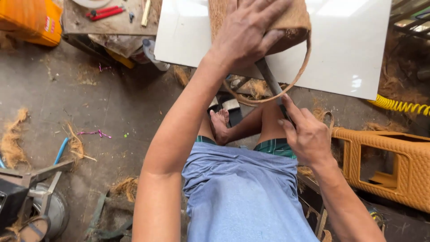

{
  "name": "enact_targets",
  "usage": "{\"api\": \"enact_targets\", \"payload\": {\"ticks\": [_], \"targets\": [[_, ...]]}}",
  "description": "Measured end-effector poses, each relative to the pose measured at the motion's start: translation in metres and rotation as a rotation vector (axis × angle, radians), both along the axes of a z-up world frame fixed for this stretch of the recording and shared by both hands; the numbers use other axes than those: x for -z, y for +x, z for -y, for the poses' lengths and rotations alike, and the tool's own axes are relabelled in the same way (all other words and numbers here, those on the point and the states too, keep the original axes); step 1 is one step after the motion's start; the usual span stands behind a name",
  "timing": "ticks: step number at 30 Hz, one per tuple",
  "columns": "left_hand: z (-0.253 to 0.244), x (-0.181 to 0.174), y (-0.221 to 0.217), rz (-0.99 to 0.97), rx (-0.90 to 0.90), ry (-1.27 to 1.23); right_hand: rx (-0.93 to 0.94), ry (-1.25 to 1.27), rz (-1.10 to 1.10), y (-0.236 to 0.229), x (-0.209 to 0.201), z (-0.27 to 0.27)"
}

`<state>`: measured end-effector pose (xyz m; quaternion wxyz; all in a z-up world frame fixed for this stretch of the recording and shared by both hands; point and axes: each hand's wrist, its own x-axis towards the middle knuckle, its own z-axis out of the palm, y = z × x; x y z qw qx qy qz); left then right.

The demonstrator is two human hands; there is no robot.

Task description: Shaping the interior of a coconut fiber basket with a hammer and trimming it with scissors.

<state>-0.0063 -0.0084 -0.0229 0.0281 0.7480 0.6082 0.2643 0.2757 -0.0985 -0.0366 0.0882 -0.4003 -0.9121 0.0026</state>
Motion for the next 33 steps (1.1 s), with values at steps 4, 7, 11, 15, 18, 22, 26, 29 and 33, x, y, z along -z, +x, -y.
{"api": "enact_targets", "payload": {"ticks": [4, 7, 11, 15, 18, 22, 26, 29, 33], "targets": [[-0.004, -0.009, -0.008, -0.165, 0.022, 0.134, 0.155, -0.907, -0.582, 0.018, -0.014, 0.003], [0.008, -0.006, -0.030, -0.244, 0.005, 0.249, 0.220, -1.299, -0.722, 0.069, 0.013, 0.019], [0.042, -0.027, -0.052, -0.225, 0.051, 0.516, 0.446, -1.506, -0.566, 0.127, 0.016, 0.038], [0.068, -0.010, -0.072, -0.307, 0.159, 0.456, 0.592, -1.618, -0.727, 0.194, 0.061, 0.032], [0.084, 0.002, -0.074, -0.474, 0.181, 0.422, 0.290, -1.523, -1.114, 0.174, 0.039, 0.015], [0.097, 0.016, -0.067, -0.495, 0.218, 0.388, 0.694, -1.056, -0.915, 0.074, -0.038, -0.026], [0.121, 0.006, -0.049, -0.377, 0.146, 0.382, 0.711, -0.933, -0.765, 0.036, -0.036, -0.072], [0.126, 0.011, -0.048, -0.336, 0.064, 0.402, 0.634, -0.762, -0.612, 0.015, -0.025, -0.092], [0.121, 0.019, -0.050, -0.323, 0.022, 0.386, 0.510, -0.507, -0.362, 0.032, 0.033, -0.126]]}}
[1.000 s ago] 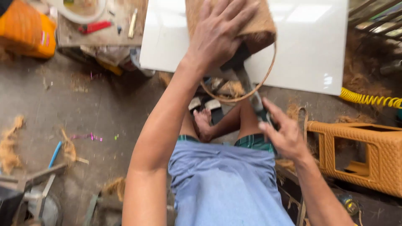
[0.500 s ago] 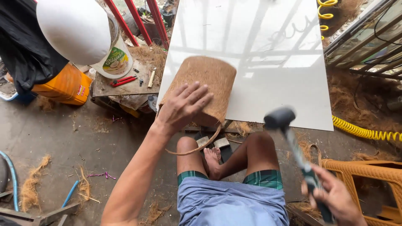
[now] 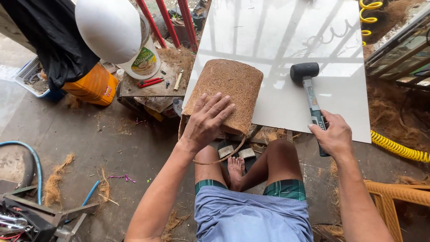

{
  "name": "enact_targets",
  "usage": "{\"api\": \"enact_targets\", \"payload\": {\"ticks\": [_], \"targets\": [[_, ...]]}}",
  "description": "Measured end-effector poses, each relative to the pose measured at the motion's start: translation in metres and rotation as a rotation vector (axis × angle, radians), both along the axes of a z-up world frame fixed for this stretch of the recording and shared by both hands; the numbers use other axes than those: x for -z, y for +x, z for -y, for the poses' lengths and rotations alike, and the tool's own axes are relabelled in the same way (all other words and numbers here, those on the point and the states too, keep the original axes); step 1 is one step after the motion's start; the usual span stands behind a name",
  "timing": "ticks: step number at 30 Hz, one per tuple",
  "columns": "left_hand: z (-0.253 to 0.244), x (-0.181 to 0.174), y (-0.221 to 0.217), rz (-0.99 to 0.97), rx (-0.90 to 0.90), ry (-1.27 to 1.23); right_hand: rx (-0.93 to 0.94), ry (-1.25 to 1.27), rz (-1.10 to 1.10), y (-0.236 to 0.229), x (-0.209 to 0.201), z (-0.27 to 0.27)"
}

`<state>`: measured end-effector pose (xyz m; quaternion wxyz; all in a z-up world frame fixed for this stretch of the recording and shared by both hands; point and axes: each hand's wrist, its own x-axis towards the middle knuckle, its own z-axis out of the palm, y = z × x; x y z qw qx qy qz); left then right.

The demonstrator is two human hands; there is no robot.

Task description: Shaping the interior of a coconut fiber basket with a hammer and trimming it with scissors.

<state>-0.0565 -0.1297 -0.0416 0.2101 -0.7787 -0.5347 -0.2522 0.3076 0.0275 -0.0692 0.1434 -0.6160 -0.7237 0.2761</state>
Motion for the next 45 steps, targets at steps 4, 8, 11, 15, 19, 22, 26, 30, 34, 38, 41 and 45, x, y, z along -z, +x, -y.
{"api": "enact_targets", "payload": {"ticks": [4, 8, 11, 15, 19, 22, 26, 30, 34, 38, 41, 45], "targets": [[-0.008, 0.012, 0.005, 0.070, -0.078, 0.020, -0.205, 0.491, 0.076, -0.022, 0.006, 0.024], [-0.012, 0.012, 0.010, 0.077, -0.092, -0.001, -0.519, 0.831, -0.355, -0.078, -0.018, 0.076], [-0.012, 0.004, 0.014, 0.059, -0.092, -0.003, -0.776, 0.992, -0.286, -0.115, -0.048, 0.092], [-0.010, -0.001, 0.017, 0.041, -0.105, -0.004, -0.889, 1.093, -0.154, -0.131, -0.046, 0.086], [-0.016, 0.001, 0.016, 0.075, -0.112, -0.010, -0.814, 0.890, -0.374, -0.123, -0.058, 0.087], [-0.013, 0.005, 0.017, 0.099, -0.094, -0.008, -0.642, 0.657, -0.592, -0.114, -0.062, 0.094], [-0.014, 0.006, 0.016, 0.137, -0.088, -0.005, -0.412, 0.537, -0.751, -0.092, -0.075, 0.096], [-0.008, -0.008, 0.023, 0.193, -0.084, 0.006, -0.364, 0.445, -0.724, -0.079, -0.059, 0.104], [-0.001, -0.018, 0.047, 0.340, -0.129, 0.126, -0.373, 0.461, -0.664, -0.088, -0.053, 0.125], [0.010, -0.017, 0.072, 0.435, -0.186, 0.240, -0.365, 0.575, -0.659, -0.087, -0.049, 0.143], [0.015, -0.018, 0.084, 0.439, -0.184, 0.249, -0.328, 0.627, -0.589, -0.081, -0.066, 0.152], [0.010, -0.009, 0.099, 0.443, -0.187, 0.235, -0.358, 0.734, -0.484, -0.081, -0.079, 0.139]]}}
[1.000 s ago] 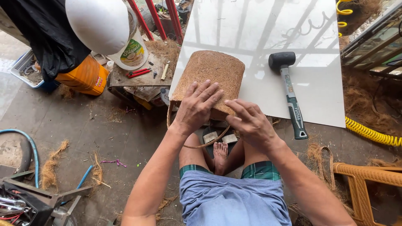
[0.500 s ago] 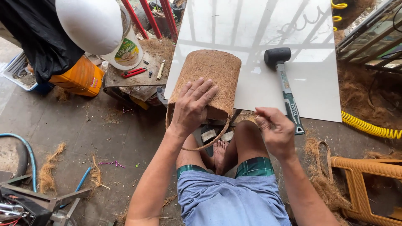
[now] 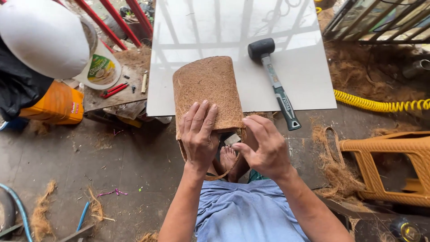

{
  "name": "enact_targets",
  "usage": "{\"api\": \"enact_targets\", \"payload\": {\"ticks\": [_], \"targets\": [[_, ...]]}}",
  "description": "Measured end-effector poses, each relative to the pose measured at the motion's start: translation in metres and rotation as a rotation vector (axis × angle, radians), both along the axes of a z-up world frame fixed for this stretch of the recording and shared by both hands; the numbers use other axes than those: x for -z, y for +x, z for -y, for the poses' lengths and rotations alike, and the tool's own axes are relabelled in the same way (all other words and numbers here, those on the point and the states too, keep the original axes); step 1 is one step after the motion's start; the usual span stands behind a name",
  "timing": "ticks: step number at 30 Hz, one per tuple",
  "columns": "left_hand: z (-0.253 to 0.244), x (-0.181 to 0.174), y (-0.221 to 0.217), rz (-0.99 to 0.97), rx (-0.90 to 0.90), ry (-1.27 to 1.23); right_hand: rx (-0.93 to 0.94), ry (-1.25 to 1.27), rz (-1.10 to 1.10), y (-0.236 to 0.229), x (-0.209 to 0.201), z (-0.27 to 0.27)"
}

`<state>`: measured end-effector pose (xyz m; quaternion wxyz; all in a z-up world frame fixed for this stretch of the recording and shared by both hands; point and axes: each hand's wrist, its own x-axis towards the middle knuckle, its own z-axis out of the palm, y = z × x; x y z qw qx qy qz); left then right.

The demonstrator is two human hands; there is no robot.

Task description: Shaping the interior of a coconut fiber basket with a hammer and trimming it with scissors.

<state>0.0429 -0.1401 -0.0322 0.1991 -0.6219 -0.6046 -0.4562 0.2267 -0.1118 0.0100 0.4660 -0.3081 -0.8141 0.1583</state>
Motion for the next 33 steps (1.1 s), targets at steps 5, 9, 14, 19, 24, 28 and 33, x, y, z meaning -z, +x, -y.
{"api": "enact_targets", "payload": {"ticks": [5, 9, 14, 19, 24, 28, 33], "targets": [[-0.004, 0.008, 0.004, 0.011, 0.008, -0.024, 0.062, 0.046, 0.045, 0.002, 0.033, -0.018], [-0.002, 0.004, 0.001, 0.033, 0.007, -0.045, 0.046, -0.024, 0.017, 0.006, 0.038, -0.026], [-0.003, 0.000, 0.000, 0.022, -0.008, -0.031, 0.021, -0.072, 0.056, 0.004, 0.011, -0.016], [-0.003, -0.002, 0.004, 0.015, -0.011, -0.038, 0.025, -0.076, 0.225, -0.002, 0.016, -0.019], [-0.004, 0.002, 0.004, 0.012, -0.007, -0.047, -0.123, -0.306, 0.003, 0.004, 0.027, -0.031], [-0.005, 0.004, 0.002, 0.003, 0.000, -0.060, -0.306, -0.585, -0.226, 0.008, 0.031, -0.038], [-0.006, 0.008, 0.000, 0.017, 0.002, -0.078, -0.416, -0.701, -0.364, 0.009, 0.021, -0.036]]}}
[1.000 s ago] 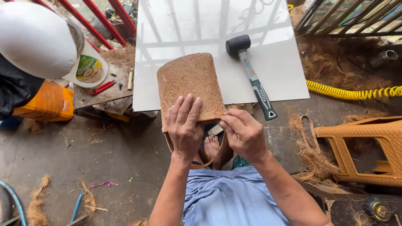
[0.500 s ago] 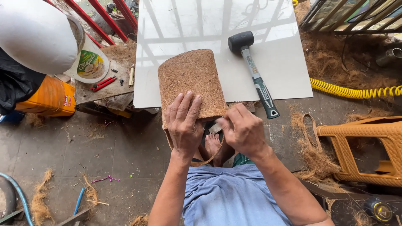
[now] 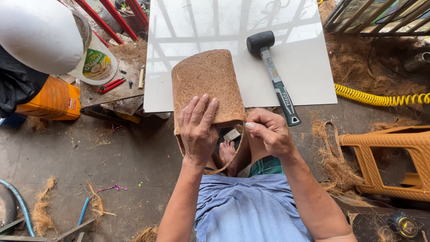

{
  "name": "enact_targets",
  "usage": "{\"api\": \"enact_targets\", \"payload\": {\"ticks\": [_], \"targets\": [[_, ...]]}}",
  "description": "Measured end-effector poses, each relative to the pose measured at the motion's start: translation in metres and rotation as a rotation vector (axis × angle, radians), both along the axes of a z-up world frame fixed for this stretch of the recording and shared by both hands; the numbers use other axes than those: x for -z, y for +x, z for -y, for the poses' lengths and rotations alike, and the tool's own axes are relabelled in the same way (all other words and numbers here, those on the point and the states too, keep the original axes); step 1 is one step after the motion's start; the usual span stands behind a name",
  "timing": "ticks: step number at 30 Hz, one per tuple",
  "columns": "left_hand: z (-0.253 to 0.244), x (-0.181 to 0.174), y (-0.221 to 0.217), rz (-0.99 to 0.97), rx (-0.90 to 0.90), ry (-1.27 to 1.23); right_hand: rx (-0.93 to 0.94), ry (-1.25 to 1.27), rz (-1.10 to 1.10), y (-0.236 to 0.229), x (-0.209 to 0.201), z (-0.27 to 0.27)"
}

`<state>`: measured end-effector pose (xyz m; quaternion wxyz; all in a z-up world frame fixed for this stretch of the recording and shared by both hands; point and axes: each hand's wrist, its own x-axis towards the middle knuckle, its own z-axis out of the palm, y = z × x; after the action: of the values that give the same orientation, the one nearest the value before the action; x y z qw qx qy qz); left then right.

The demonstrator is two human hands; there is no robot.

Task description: Shaping the interior of a coconut fiber basket with a hammer and trimming it with scissors.

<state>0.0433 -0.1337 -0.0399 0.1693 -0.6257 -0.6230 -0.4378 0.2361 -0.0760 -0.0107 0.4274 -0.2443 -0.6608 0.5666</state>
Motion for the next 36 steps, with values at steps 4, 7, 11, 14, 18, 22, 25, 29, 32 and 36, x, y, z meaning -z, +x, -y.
{"api": "enact_targets", "payload": {"ticks": [4, 7, 11, 14, 18, 22, 25, 29, 32, 36], "targets": [[0.000, 0.001, 0.001, -0.008, 0.005, -0.003, -0.032, -0.062, -0.089, 0.003, 0.000, 0.003], [0.001, 0.003, 0.002, -0.003, 0.006, -0.015, -0.001, -0.072, -0.139, 0.005, 0.010, 0.001], [-0.004, 0.007, 0.004, -0.004, 0.007, -0.023, -0.042, -0.157, -0.283, 0.000, 0.003, 0.006], [-0.003, 0.004, 0.002, 0.011, -0.002, -0.039, -0.031, -0.250, -0.376, -0.002, 0.017, -0.004], [0.001, -0.003, -0.009, 0.036, -0.017, -0.029, 0.037, -0.220, -0.337, 0.036, 0.006, -0.018], [0.002, -0.009, -0.012, 0.050, -0.022, -0.001, 0.101, 0.055, 0.153, 0.062, 0.015, -0.023], [0.000, -0.012, -0.008, 0.067, -0.014, 0.023, 0.155, 0.112, 0.331, 0.045, 0.012, -0.010], [0.004, -0.013, -0.006, 0.099, 0.016, 0.105, 0.265, 0.181, 0.432, 0.010, 0.011, 0.007], [0.011, -0.009, -0.009, 0.145, 0.068, 0.209, -0.055, -0.401, 0.084, 0.001, 0.016, 0.016], [0.019, 0.009, -0.019, 0.104, 0.106, 0.310, -0.135, -0.514, -0.065, -0.011, 0.047, 0.019]]}}
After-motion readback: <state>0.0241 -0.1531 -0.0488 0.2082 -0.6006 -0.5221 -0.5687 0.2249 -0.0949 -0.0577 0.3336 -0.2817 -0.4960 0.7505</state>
